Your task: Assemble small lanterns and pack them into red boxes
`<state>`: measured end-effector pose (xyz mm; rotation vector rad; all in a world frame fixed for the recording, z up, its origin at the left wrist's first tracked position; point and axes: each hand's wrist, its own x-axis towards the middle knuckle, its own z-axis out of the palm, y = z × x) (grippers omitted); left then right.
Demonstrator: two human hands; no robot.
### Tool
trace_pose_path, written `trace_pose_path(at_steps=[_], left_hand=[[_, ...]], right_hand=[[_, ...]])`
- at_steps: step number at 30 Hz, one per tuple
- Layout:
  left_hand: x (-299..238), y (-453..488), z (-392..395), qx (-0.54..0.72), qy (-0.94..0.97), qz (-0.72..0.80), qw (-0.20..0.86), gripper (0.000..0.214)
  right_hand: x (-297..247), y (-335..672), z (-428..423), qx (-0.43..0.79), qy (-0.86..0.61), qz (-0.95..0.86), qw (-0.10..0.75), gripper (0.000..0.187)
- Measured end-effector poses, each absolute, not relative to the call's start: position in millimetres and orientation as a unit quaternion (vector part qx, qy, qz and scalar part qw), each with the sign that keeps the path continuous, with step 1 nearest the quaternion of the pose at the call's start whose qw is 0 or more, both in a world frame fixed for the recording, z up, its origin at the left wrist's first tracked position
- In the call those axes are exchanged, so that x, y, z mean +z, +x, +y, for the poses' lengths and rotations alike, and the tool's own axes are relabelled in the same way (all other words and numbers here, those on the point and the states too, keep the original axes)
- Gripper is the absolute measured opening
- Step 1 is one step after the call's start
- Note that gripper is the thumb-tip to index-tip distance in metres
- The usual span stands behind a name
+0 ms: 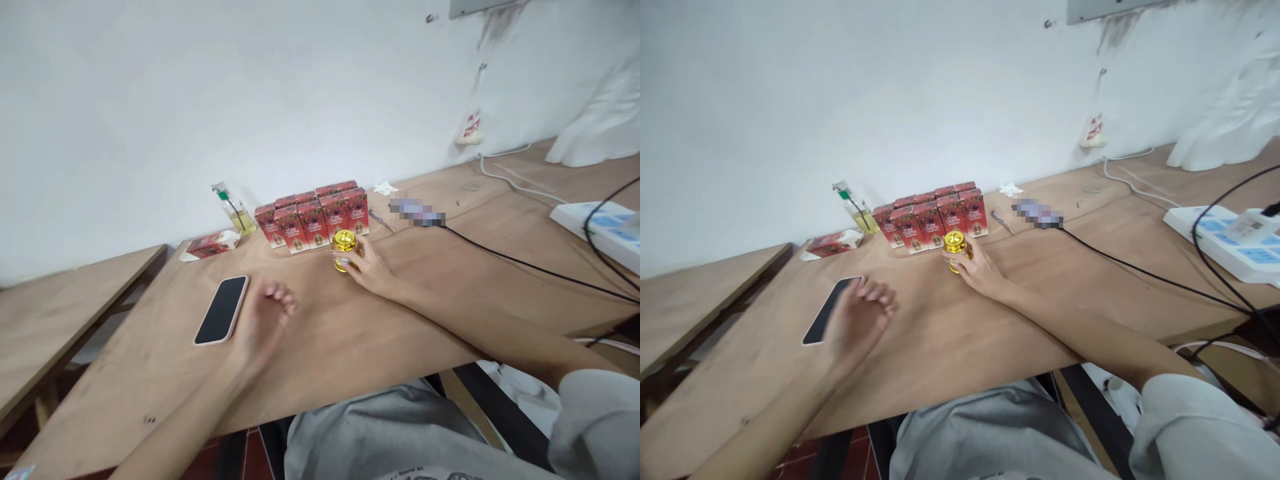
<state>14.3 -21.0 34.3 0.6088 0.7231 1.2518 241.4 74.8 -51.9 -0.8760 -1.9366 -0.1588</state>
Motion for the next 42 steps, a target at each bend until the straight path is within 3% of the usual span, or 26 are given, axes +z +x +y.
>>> trace_pose_path(at_steps=[8,28,36,42], left_hand=[[-20.5,36.0,25.2,0.489,0.234,0.295,0.787,0.032],[-42.2,53.4,57.5,0.541,0.333,0.343,0.692,0.01],[-46.8,50.2,55.2,0.562,0.331,0.356,0.669,0.013],[-40.2,49.1,53.8,0.574,0.309,0.365,0.665,0.024]], right_hand=[[-52.0,230.3,54.1,-0.031,-0.268,-0.809,0.522,0.03],[-47.1,222.3,47.1,0.093,-0.331,-0.71,0.614,0.027],[-54.9,208.0,53.6,0.218,-0.324,-0.629,0.672,0.021],[-50.8,206.2,48.7,0.211,-0.333,-0.622,0.676,0.01]])
